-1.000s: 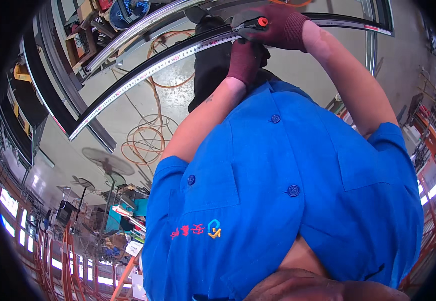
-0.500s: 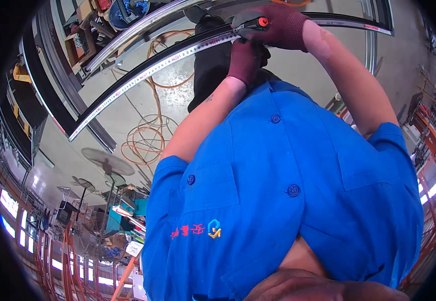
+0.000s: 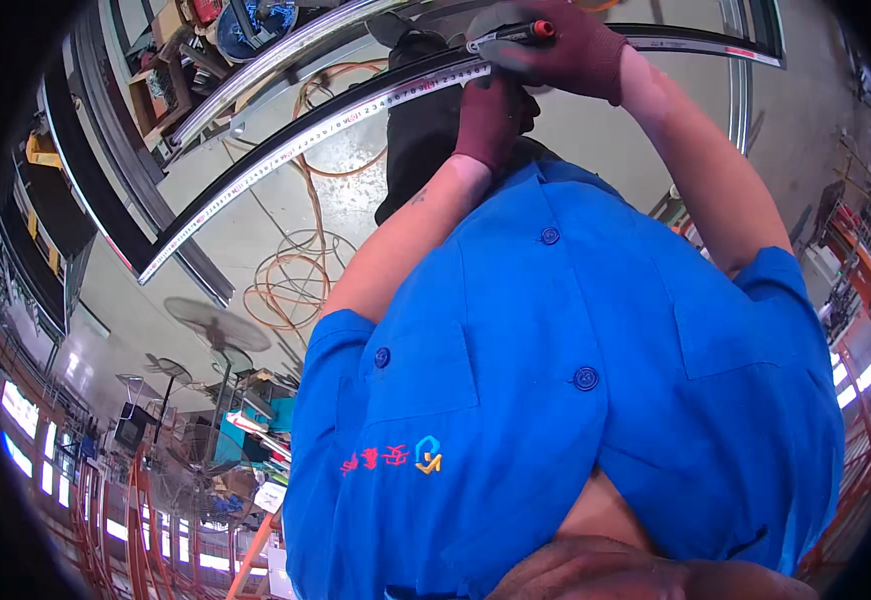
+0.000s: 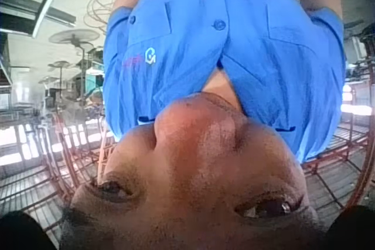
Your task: The person is checking a technical blueprint and then using an electric drill to assemble a metal frame.
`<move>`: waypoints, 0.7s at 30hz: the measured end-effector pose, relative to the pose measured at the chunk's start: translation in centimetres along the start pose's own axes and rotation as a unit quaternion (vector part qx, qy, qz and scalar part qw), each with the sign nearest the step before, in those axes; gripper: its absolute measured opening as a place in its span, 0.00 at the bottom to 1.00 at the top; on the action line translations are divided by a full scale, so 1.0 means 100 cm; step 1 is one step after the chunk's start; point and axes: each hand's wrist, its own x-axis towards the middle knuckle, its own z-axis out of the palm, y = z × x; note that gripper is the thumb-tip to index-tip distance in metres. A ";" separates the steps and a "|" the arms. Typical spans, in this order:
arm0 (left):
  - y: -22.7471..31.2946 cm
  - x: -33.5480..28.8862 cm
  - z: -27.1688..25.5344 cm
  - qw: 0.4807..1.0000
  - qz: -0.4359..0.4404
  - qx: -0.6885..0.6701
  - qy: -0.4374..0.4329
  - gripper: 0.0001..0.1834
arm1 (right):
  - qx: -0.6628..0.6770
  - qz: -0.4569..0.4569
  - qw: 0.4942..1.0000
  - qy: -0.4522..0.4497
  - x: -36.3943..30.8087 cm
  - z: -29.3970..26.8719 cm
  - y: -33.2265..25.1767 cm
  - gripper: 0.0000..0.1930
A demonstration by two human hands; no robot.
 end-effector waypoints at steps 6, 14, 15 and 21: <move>-0.008 -0.022 -0.012 0.964 0.192 0.186 -0.005 0.20 | -0.005 -0.063 0.994 0.090 -0.034 -0.017 -0.022 0.17; 0.032 -0.054 -0.029 0.981 0.155 0.108 0.046 0.17 | 0.095 0.053 0.994 0.013 -0.102 0.002 -0.065 0.15; 0.036 -0.058 -0.029 0.971 0.170 0.158 0.062 0.18 | 0.069 0.022 0.997 0.011 -0.105 0.005 -0.062 0.15; 0.050 -0.077 -0.021 0.984 0.116 0.109 0.077 0.16 | 0.065 0.052 0.995 0.051 -0.117 0.025 -0.069 0.18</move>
